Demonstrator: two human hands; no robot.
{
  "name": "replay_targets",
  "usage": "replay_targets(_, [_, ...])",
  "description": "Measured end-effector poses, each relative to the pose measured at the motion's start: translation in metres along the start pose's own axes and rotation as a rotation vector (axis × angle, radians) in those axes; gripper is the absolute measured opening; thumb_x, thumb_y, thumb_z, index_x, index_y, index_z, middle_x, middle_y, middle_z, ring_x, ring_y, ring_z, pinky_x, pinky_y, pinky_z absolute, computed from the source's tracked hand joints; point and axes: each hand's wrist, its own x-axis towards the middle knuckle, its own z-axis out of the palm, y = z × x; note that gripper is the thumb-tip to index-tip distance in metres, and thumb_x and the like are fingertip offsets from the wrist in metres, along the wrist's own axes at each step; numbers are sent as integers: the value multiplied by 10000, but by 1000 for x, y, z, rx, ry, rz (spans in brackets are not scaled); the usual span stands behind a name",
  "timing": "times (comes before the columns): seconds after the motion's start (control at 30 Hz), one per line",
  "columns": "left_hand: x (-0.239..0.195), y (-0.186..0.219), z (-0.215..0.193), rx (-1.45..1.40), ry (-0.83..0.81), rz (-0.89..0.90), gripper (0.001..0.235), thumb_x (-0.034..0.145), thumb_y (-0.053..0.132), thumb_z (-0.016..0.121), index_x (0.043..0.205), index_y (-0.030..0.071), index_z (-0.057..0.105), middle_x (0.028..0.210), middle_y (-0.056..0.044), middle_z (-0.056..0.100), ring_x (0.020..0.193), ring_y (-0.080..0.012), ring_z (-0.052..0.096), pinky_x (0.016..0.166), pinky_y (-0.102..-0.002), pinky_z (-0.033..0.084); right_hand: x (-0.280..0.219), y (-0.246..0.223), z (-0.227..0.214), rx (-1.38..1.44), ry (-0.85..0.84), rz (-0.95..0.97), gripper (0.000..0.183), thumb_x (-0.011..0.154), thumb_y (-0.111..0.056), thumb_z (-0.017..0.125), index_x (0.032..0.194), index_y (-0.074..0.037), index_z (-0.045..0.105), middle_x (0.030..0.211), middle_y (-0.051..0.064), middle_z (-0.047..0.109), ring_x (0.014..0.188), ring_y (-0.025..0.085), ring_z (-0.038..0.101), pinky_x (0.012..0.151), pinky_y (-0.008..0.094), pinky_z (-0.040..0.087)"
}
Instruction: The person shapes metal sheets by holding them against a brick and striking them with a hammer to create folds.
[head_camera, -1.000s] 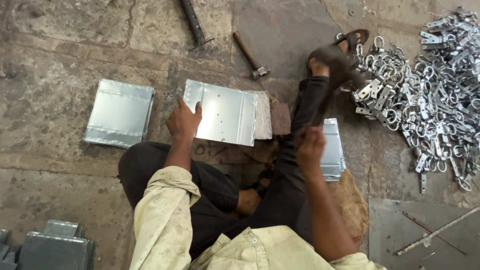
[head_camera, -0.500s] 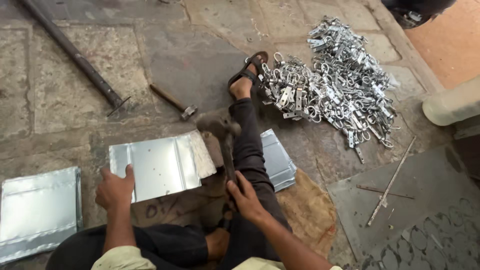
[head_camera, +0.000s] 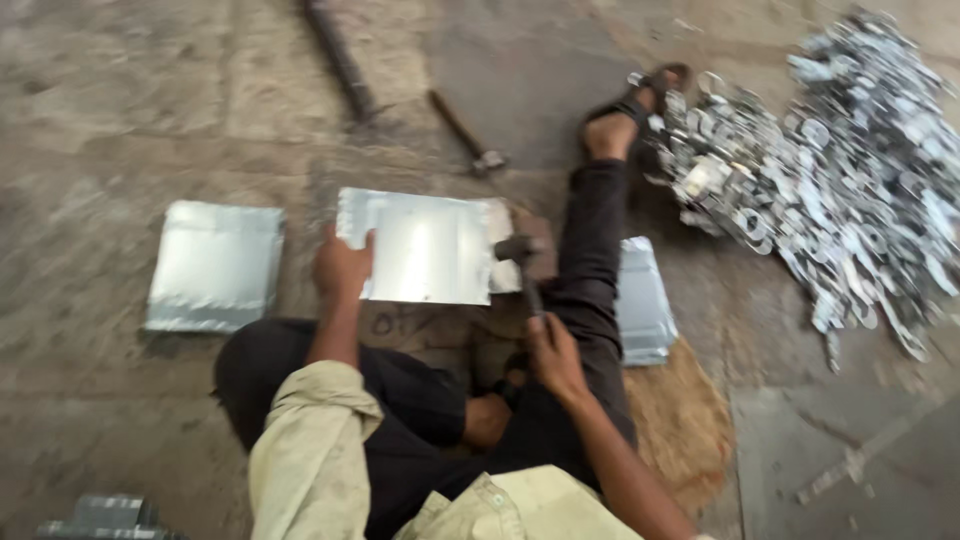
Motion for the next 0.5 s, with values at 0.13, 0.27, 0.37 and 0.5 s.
replay_targets(0.13, [-17,25,-38,-27,-25,1,875,876,568,723,1488,21,420,1145,-283,691,1036,-465,686,853,-558,553,16,-60,-43,-247,232,-582,364,1118,-384,509,1211,-36,556,861,135,586,689,251,515,619,402,444])
replay_targets(0.27, [-25,37,-55,-25,-57,2,853,903,567,714,1488,20,421,1165,-280,692,1068,-456,689,888,-538,558,24,-123,-77,740,33,-750,462,1091,-574,531,1174,-121,488,707,37,519,440,101,381,394,254,335])
replay_targets(0.37, [-25,39,-57,-15,-74,1,856,907,567,713,1489,14,416,1166,-285,690,1082,-451,690,900,-529,560,57,-104,-56,833,71,-806,465,1062,-582,516,1158,-128,481,757,40,517,466,104,391,408,268,339])
replay_targets(0.5, [-21,35,-50,-32,-58,19,861,916,553,705,1492,-6,394,1163,-300,678,1074,-454,686,863,-520,572,76,-12,-10,-295,144,-532,448,1206,-403,407,896,-95,506,648,64,463,511,165,385,531,294,313])
